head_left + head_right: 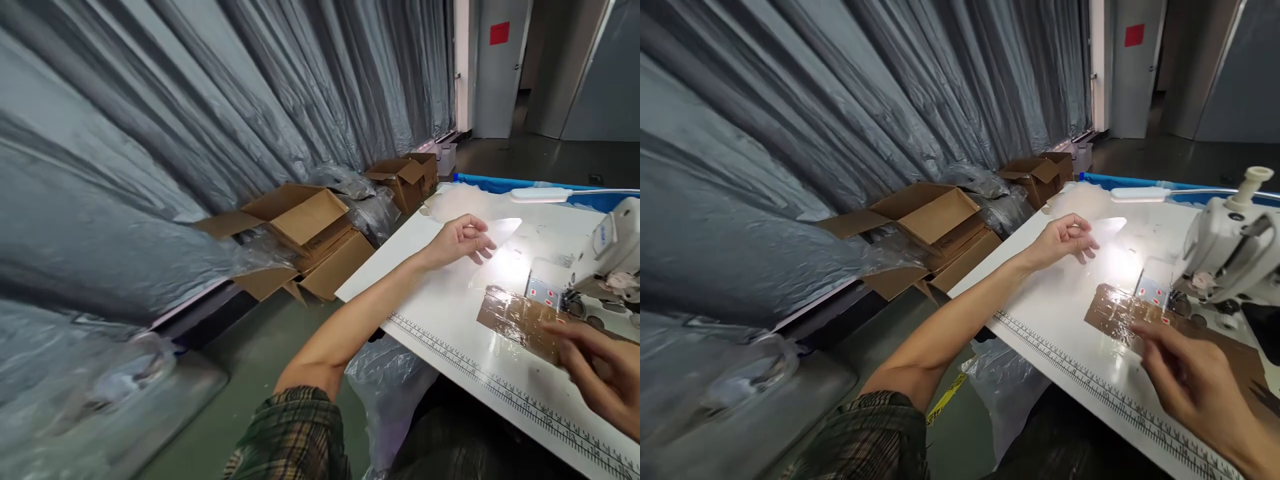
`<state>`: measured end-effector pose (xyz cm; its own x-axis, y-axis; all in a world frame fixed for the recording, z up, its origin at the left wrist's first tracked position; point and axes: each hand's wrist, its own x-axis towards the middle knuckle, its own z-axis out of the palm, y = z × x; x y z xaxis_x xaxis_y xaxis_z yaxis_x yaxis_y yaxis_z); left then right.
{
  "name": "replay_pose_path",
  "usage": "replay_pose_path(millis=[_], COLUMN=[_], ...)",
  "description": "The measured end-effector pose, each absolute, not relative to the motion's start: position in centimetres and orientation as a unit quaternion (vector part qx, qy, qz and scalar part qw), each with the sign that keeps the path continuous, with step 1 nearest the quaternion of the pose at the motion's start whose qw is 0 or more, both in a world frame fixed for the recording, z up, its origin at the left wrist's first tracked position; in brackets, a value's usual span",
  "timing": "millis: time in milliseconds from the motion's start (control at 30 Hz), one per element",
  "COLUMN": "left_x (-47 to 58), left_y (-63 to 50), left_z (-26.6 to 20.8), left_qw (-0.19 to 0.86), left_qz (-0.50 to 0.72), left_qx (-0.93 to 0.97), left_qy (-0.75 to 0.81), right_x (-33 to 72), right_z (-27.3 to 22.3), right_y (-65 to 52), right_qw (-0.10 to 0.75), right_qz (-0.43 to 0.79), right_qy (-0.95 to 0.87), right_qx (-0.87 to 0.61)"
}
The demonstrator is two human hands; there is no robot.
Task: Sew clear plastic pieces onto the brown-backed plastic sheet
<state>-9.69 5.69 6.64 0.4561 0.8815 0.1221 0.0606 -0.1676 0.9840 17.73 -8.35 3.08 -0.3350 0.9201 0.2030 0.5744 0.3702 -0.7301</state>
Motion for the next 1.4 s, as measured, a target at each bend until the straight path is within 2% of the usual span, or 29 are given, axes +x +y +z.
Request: replay_pose_path(millis=[100,233,367,500,567,667,733,867,967,1033,1167,1400], left_x=[-7.2,-5.2,-4.5,-4.7,-4.9,-5.1,-5.1,-4.5,-2.8,-1.0,2.8,2.7], left_y=[3.5,1.7,1.0,1.2,1.3,1.3,1.3,1.8,3.1,4.5,8.0,9.6], left_z=[7.3,7.5,7.1,6.3,5.7,4.8,4.2,3.9,4.4,4.5,4.1,3.4], left_qw=[0.65,0.741,0.777,0.759,0.719,0.611,0.484,0.144,0.012,-0.009,0.029,0.027], left_qz=[0.336,0.252,0.214,0.246,0.276,0.302,0.286,0.221,0.169,0.098,-0.03,0.052], left_qx=[0.612,0.564,0.533,0.538,0.554,0.612,0.698,0.865,0.908,0.918,0.937,0.952], left_qy=[0.299,0.262,0.259,0.273,0.316,0.402,0.444,0.427,0.383,0.384,0.348,0.3], right_x=[17.4,17.8,17.3,17.1,17.7,18.9,19.5,19.9,19.7,19.7,20.2,20.4], right_z=[2.9,3.0,3.7,3.9,3.5,2.6,2.1,1.3,1.1,1.0,0.7,0.7], right_y=[-6.8,-5.6,-5.2,-5.3,-5.3,-5.0,-4.7,-4.2,-4.1,-4.2,-4.2,-4.2], right_qw=[0.311,0.328,0.331,0.261,0.233,0.237,0.253,0.23,0.206,0.198,0.205,0.246], right_qz=[0.326,0.393,0.529,0.625,0.619,0.566,0.496,0.366,0.324,0.307,0.312,0.33], right_qy=[-0.731,-0.682,-0.645,-0.608,-0.601,-0.57,-0.561,-0.602,-0.646,-0.676,-0.688,-0.662], right_qx=[-0.513,-0.522,-0.441,-0.415,-0.449,-0.546,-0.613,-0.672,-0.66,-0.64,-0.622,-0.626])
